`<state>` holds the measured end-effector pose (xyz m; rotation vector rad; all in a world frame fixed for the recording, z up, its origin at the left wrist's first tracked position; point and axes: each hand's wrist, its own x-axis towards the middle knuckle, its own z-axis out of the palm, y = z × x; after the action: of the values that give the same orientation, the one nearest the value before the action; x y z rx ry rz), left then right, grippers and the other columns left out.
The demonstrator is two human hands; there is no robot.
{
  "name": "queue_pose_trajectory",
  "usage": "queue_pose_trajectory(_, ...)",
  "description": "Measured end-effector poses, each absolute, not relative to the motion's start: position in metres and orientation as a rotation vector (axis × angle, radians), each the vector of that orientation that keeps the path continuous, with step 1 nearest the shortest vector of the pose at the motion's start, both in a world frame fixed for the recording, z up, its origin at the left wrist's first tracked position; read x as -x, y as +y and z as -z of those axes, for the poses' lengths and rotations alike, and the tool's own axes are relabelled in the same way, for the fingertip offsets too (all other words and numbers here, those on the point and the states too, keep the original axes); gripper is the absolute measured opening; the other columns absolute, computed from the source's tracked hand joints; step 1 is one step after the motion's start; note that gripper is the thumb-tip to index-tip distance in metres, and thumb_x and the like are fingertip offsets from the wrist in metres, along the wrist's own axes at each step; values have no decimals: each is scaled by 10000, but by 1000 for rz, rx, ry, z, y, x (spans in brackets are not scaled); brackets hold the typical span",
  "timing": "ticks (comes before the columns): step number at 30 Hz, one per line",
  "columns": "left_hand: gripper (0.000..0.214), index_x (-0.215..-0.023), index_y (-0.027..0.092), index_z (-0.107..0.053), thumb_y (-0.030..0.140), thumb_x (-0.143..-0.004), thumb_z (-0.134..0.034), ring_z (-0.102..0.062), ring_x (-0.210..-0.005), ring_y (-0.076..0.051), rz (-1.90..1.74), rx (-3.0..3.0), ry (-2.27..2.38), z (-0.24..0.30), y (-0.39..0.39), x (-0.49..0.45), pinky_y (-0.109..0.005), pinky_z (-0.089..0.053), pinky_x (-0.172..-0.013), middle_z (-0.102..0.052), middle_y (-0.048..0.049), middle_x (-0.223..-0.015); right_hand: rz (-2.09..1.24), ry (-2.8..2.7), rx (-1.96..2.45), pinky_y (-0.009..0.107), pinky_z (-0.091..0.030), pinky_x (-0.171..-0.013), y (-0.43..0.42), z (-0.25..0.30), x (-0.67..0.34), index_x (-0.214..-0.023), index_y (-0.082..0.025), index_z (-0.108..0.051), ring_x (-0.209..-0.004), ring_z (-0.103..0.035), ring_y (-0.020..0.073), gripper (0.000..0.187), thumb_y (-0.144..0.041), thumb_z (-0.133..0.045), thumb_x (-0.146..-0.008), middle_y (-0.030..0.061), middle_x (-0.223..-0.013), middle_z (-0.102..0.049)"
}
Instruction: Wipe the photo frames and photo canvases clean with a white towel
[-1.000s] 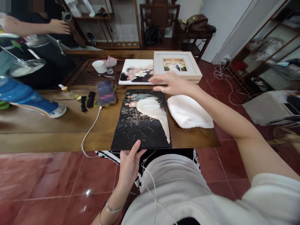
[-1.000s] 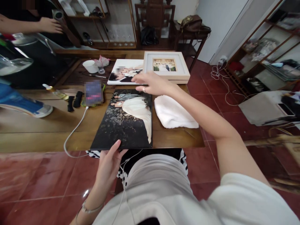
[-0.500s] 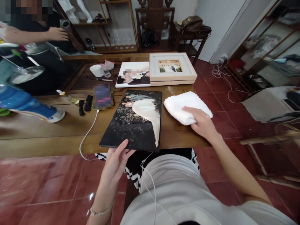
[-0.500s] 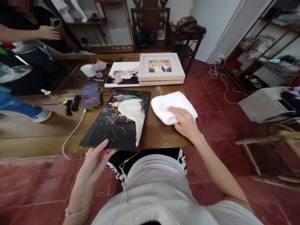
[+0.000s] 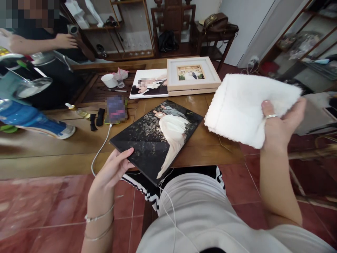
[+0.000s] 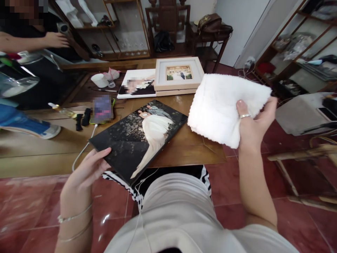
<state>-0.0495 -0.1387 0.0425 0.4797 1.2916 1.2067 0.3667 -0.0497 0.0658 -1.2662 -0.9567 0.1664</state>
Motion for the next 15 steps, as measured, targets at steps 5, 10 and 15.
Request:
queue_pose_trajectory(5,257,-898,143,-696,79,-656,-753,-711,-583,-221,-1018,-558,1301,-43,-103,61,-280,-607,-488,-748,-95,-810,-743,-861,1397,395,-540,-821,-51,-62,-378,-936,-285,-651,-952,-659,237,510,-199,-862,-480,74,-1100,-706)
queue_pose_trajectory(10,272,-883,149,-708,117,-633,-810,-708,-623,-196,-918,-672,1289,-44,-67,59,-249,-597,-538,-750,-108,-865,-716,-989,1317,417,-551,-818,-63,-77,-375,-980,-305,-700,-1005,-654,257,662,-143,-898,-370,76,-1159,-698)
queue_pose_trajectory(15,336,-932,165,-714,239,-634,-850,-704,-713,-198,-947,-813,1365,-35,-35,56,-251,-566,-606,-748,-96,-898,-785,-884,1296,472,-570,-849,-60,-81,-362,-934,-244,-720,-1020,-666,311,544,-151,-884,-424,123,-1152,-702)
